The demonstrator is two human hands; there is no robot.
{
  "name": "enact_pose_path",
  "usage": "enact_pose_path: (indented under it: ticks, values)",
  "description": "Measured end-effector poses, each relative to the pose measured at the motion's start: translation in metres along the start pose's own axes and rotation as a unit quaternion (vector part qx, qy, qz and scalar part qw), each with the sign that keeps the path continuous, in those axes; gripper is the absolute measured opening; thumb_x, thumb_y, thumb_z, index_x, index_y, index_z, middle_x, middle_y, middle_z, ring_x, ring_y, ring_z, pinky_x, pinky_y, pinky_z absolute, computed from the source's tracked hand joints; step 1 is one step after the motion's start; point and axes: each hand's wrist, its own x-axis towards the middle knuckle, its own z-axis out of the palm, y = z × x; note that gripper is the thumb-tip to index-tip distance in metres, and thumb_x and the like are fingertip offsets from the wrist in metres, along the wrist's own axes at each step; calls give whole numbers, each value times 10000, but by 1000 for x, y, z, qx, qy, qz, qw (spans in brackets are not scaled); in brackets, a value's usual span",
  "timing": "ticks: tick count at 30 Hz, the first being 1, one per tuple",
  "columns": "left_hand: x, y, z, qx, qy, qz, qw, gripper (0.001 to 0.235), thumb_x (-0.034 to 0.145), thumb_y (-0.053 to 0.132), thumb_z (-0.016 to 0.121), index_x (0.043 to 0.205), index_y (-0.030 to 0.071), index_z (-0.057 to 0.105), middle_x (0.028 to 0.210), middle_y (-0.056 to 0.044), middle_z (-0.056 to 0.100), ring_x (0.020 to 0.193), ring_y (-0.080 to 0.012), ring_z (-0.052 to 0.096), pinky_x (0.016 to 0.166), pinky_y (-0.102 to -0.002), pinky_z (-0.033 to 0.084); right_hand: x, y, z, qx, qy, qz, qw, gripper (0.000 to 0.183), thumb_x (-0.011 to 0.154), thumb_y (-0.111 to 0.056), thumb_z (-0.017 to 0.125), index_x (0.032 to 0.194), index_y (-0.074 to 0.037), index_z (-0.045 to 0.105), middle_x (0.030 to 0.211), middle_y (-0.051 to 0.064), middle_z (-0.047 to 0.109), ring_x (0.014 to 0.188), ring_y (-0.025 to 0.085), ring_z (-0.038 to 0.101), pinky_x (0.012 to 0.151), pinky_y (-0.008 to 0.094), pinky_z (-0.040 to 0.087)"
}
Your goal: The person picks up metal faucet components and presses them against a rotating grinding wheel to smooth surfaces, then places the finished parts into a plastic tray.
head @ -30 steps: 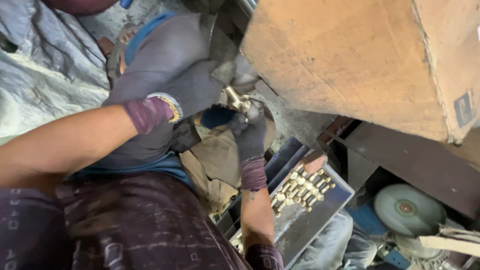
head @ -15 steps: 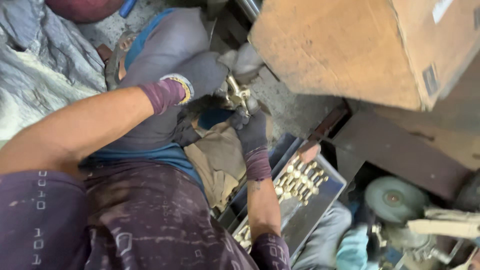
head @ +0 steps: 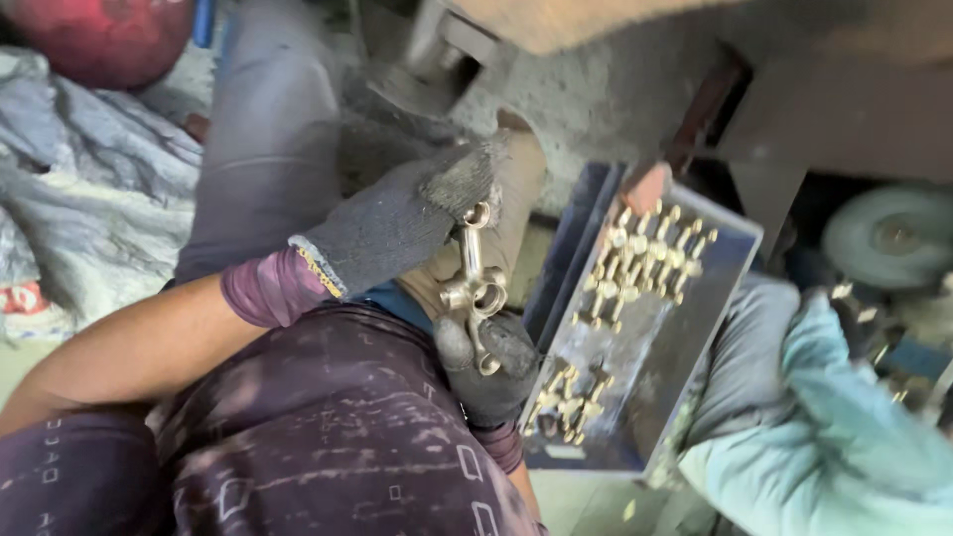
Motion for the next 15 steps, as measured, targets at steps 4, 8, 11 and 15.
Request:
enact_pose_path:
  ticks: [4, 8, 11, 15]
  values:
    - [23, 16, 9, -283, -103, -24, 953, 492, 971, 69, 509, 1447, -54, 486, 1392, -144, 609, 1300, -245, 571, 1119, -333, 431, -7, -4, -9, 130, 38, 53, 989, 186, 898, -88, 822, 1023, 12, 728, 950, 134, 743, 812, 260, 736, 722, 347, 580]
    - [56, 34, -3, -486, -222, -223, 815, 467, 965, 153, 525, 1429, 98, 510, 1267, -107, 672, 1180, -196, 673, 1011, -306, 513, -14, 13, -19, 83, 85, 51, 992, 171, 859, -57, 828, 959, 10, 707, 878, 104, 710, 770, 239, 712, 705, 333, 556]
    - [75, 43, -20, -388, -266, -296, 832, 396, 1005, 306, 579, 1360, 134, 560, 1206, -141, 674, 1115, -239, 670, 946, -333, 511, -24, 37, -24, 22, 116, 46, 992, 166, 848, -55, 864, 861, -32, 701, 806, 85, 689, 723, 223, 690, 668, 311, 531]
    - [77, 28, -22, -315, -312, -116, 889, 331, 1058, 319, 532, 1278, 80, 598, 1180, -149, 611, 1018, -194, 663, 871, -322, 520, -33, 71, -36, 52, 103, 56, 992, 337, 814, -182, 892, 987, -14, 656, 907, 118, 685, 804, 234, 707, 718, 312, 575]
